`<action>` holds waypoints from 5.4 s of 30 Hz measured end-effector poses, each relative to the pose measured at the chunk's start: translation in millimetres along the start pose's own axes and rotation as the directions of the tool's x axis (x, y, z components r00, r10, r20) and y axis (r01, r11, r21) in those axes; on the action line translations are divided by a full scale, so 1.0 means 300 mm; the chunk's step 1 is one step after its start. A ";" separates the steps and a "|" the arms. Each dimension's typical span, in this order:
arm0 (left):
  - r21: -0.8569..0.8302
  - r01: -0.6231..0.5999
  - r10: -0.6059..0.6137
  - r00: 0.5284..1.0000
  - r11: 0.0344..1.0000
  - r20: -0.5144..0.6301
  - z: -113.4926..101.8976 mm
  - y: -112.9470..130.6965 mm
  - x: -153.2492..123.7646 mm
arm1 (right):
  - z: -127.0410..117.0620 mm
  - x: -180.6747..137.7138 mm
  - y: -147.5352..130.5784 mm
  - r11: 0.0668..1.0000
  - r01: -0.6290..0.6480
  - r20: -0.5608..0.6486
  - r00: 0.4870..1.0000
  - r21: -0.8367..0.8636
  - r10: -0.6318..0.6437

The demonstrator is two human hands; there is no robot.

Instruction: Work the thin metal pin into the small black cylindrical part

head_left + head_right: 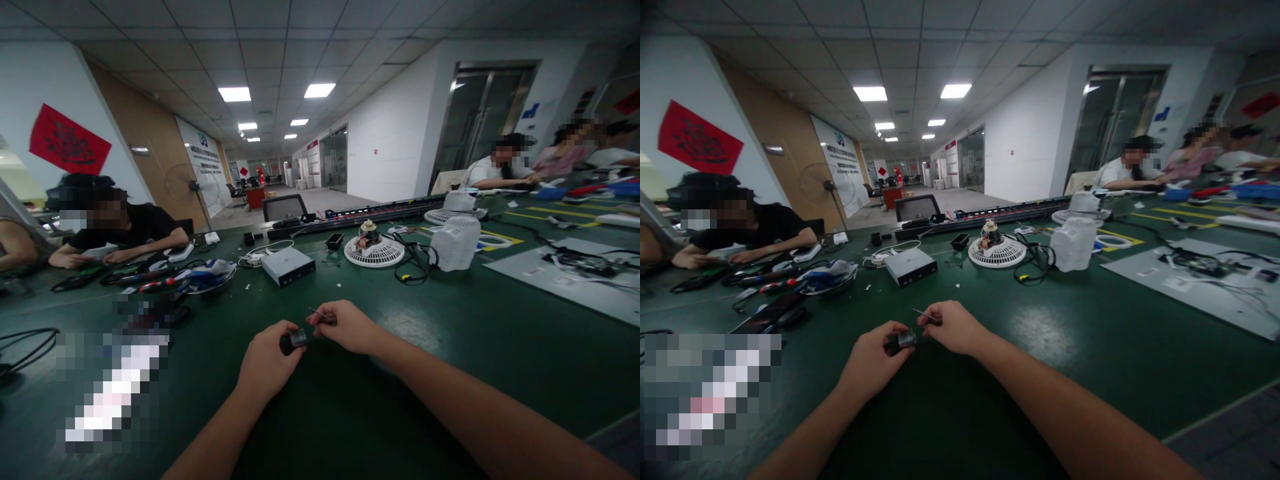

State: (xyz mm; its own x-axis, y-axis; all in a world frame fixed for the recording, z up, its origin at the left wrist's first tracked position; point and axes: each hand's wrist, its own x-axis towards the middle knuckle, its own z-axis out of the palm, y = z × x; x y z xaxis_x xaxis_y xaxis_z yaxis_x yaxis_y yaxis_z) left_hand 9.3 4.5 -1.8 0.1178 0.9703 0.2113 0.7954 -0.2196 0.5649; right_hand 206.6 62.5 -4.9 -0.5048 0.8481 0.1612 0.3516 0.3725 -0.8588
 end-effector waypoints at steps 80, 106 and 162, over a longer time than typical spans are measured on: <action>0.012 -0.091 0.091 0.995 0.996 0.045 -0.010 0.016 -0.013 | -0.017 -0.019 -0.050 0.977 0.034 0.024 0.999 -0.211 -0.030; 0.013 -0.164 0.163 0.986 0.986 0.041 -0.007 0.001 -0.005 | -0.016 -0.023 -0.052 0.925 0.133 -0.065 0.984 -0.357 -0.167; 0.002 -0.096 0.095 0.983 0.995 -0.158 -0.007 -0.006 0.002 | -0.039 -0.037 -0.066 0.787 0.307 0.096 0.948 -0.536 -0.305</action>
State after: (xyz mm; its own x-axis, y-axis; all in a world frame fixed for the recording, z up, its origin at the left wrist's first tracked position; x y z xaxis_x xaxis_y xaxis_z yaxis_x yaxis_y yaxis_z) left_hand 6.8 5.4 -1.1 0.0974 0.9167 0.3875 0.7815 -0.3115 0.5406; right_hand 214.2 50.1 16.0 -0.6609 0.6539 0.3683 0.5437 0.7555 -0.3656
